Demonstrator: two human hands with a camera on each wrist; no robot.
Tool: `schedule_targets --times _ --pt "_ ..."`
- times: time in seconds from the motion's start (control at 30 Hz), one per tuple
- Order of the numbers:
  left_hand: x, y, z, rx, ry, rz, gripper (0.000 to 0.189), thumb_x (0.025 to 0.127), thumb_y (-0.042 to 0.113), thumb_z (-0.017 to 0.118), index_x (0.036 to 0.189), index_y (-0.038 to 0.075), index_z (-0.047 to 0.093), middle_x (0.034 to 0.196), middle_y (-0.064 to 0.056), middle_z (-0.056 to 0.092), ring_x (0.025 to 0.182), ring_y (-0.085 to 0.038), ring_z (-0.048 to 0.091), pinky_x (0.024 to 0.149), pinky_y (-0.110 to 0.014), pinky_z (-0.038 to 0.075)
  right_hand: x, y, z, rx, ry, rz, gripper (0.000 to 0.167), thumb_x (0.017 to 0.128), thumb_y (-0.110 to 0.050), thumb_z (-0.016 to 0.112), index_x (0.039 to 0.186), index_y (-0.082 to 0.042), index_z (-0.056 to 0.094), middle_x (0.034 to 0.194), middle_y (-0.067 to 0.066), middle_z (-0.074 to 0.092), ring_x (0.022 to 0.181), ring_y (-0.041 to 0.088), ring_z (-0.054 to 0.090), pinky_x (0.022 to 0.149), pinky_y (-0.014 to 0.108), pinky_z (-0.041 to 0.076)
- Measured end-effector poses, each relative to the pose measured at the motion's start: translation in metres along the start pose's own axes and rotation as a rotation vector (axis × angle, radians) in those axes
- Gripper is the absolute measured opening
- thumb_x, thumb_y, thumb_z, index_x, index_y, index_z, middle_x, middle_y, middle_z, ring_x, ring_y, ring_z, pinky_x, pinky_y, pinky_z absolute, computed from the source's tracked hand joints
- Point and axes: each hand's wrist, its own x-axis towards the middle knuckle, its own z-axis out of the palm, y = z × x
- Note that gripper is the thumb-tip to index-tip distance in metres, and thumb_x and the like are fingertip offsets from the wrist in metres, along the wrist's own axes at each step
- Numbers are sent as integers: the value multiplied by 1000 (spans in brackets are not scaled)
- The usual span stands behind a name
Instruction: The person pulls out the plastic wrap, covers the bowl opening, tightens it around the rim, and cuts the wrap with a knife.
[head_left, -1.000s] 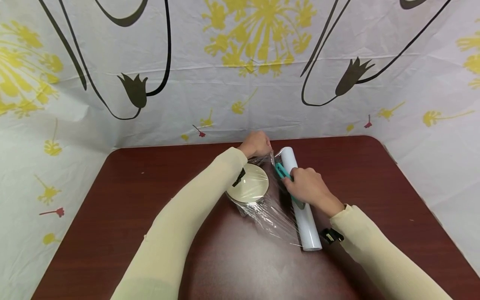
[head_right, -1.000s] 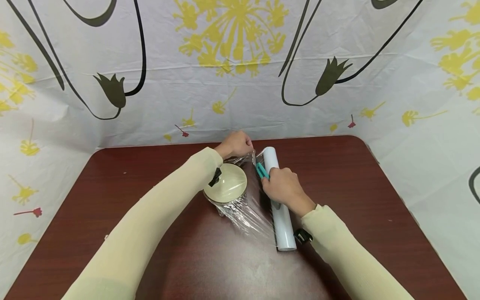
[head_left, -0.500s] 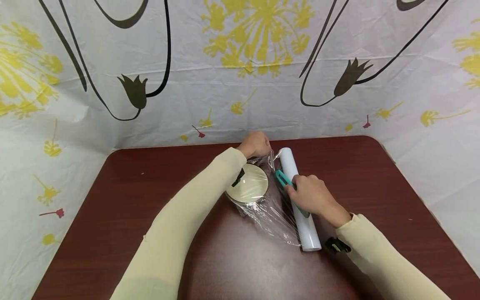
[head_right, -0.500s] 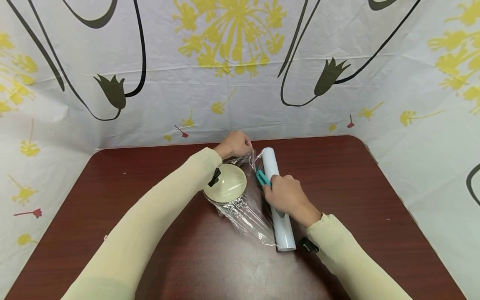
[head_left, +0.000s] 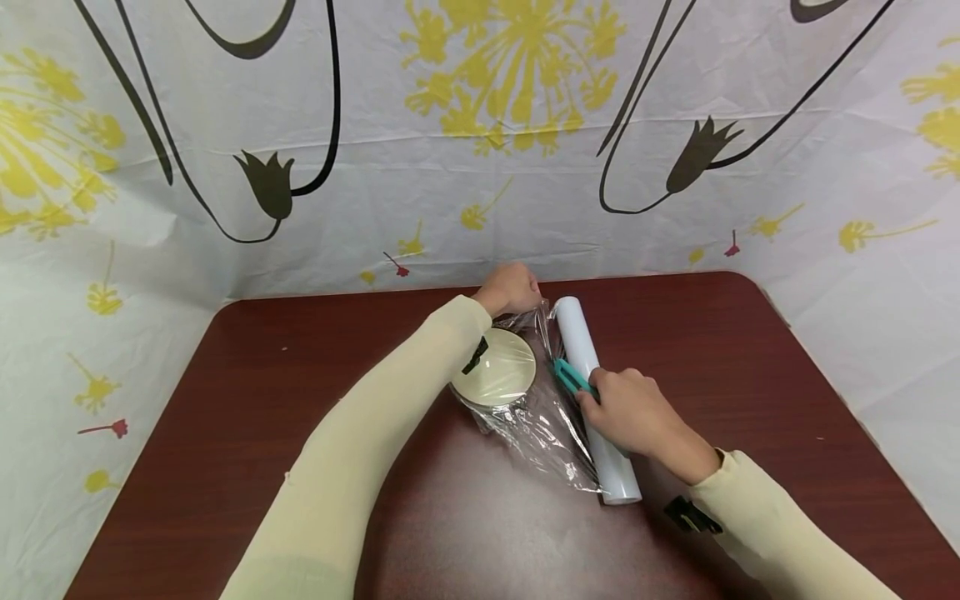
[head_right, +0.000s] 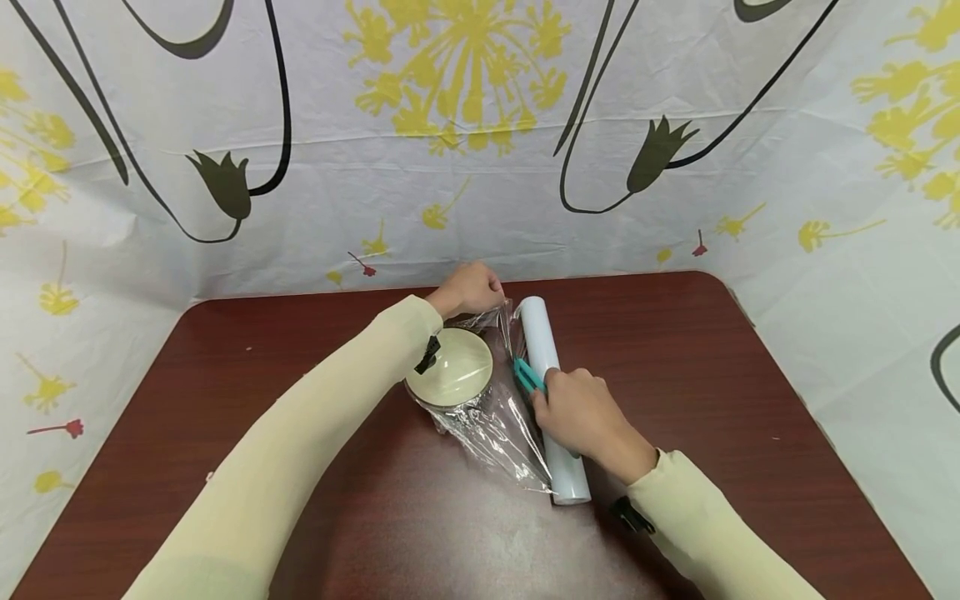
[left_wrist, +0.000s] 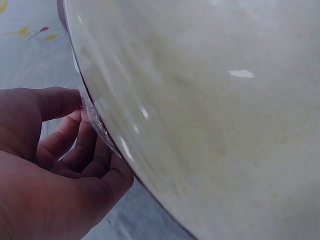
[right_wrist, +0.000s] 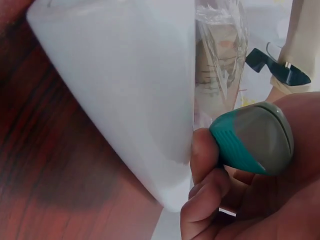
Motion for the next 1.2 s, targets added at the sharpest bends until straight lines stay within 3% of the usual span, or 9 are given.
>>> schedule_targets --times 0.13,0.33,0.5,0.77,1.0,1.07,1.2 --pt "1 -1 2 -3 5 -6 30 86 16 62 58 23 55 56 8 44 60 -14 40 61 -30 40 -5 1 0 9 -7 -2 30 106 -22 66 80 -13 56 63 -1 49 58 18 50 53 38 44" --pt "5 -9 6 -48 -13 10 32 85 16 62 57 24 50 54 9 38 54 -11 30 54 -28 31 -15 1 -3 50 -33 -11 29 107 -20 67 82 -12 56 64 -2 48 56 14 47 50 34 41" --pt "6 -12 7 -63 7 20 33 86 15 63 57 23 51 53 9 40 52 -10 32 52 -28 30 -26 3 -4 81 -45 -11 25 107 -19 69 85 -12 60 63 -4 46 54 11 44 49 31 39" --pt "15 -17 7 -60 -47 2 30 87 19 62 59 23 54 55 9 44 52 -10 37 53 -28 35 -39 13 -5 119 -94 -16 19 109 -24 68 95 -11 67 65 -7 47 55 9 41 50 28 35" --pt "6 -10 4 -60 -38 -23 32 89 17 63 59 23 55 56 8 46 54 -11 37 56 -29 37 -48 21 -10 191 -136 -15 27 110 -27 68 86 -21 59 63 -11 42 53 6 38 53 27 36" --pt "-1 -2 -1 -40 -40 -48 31 91 15 63 60 21 60 59 6 53 56 -12 43 60 -29 43 -50 24 -11 222 -155 -17 27 110 -28 68 86 -21 59 63 -12 40 53 5 38 54 27 37" --pt "-2 0 -2 -55 -30 -50 31 91 15 64 61 20 63 62 6 60 58 -11 48 63 -29 48 -55 29 -13 271 -203 -15 23 111 -29 68 90 -20 61 64 -13 39 54 4 39 57 26 38"
